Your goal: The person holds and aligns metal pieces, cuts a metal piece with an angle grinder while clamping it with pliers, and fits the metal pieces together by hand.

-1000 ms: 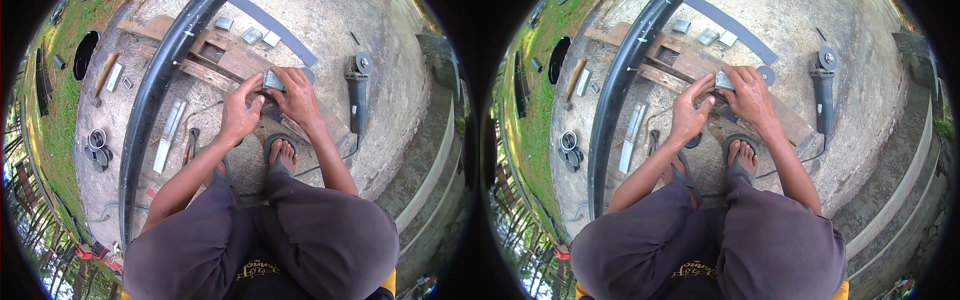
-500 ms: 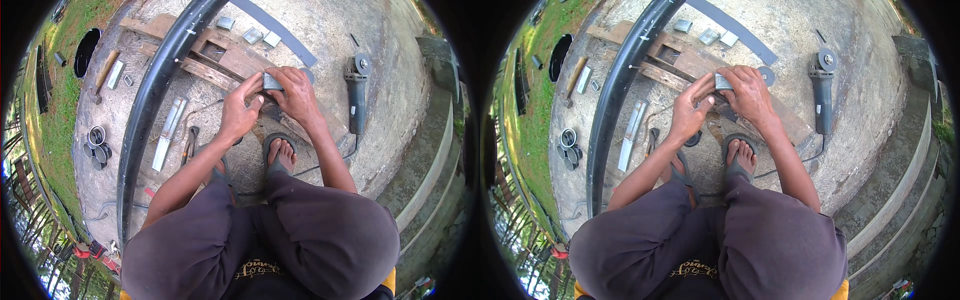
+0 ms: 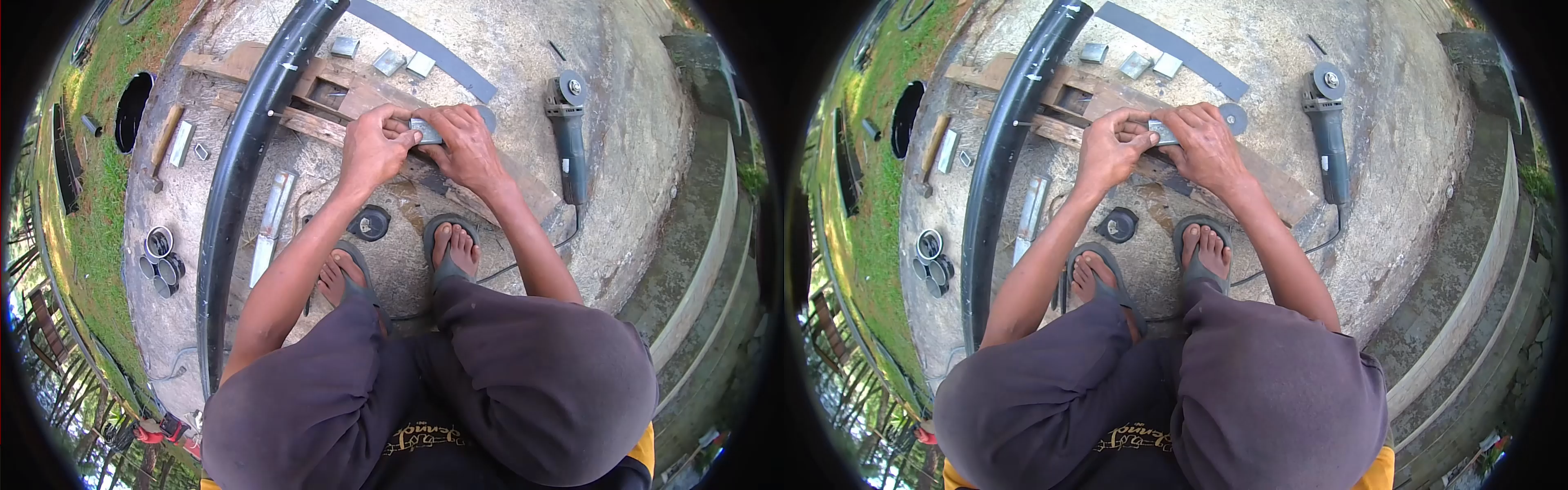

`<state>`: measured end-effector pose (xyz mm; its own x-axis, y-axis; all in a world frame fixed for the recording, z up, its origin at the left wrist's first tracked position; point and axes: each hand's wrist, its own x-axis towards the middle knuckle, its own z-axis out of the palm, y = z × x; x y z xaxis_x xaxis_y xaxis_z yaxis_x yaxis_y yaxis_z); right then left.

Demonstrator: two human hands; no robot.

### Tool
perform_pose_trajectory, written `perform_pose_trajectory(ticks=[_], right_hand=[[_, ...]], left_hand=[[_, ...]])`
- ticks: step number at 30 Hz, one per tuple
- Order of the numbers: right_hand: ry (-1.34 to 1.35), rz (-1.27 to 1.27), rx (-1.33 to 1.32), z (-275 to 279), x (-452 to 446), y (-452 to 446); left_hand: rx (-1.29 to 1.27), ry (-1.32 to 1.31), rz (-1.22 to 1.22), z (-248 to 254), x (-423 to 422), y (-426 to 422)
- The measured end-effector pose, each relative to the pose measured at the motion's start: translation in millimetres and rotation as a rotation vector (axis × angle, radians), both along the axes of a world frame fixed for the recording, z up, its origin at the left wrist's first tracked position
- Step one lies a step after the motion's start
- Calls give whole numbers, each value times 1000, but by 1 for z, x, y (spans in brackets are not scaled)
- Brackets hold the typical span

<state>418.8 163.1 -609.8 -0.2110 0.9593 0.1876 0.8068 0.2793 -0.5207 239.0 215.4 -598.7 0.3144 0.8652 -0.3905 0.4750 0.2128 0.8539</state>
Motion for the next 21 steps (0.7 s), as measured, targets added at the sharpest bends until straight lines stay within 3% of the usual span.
perform_pose_trajectory(ticks=[8, 14, 21], right_hand=[[16, -15, -25, 6, 8, -3], [58, -188, -88, 8, 36, -20], [88, -78, -94, -19, 32, -11]], left_hand=[[-67, 46, -47, 3, 3, 11], [-59, 44, -40, -3, 4, 11], [-129, -135, 82, -21, 3, 5]])
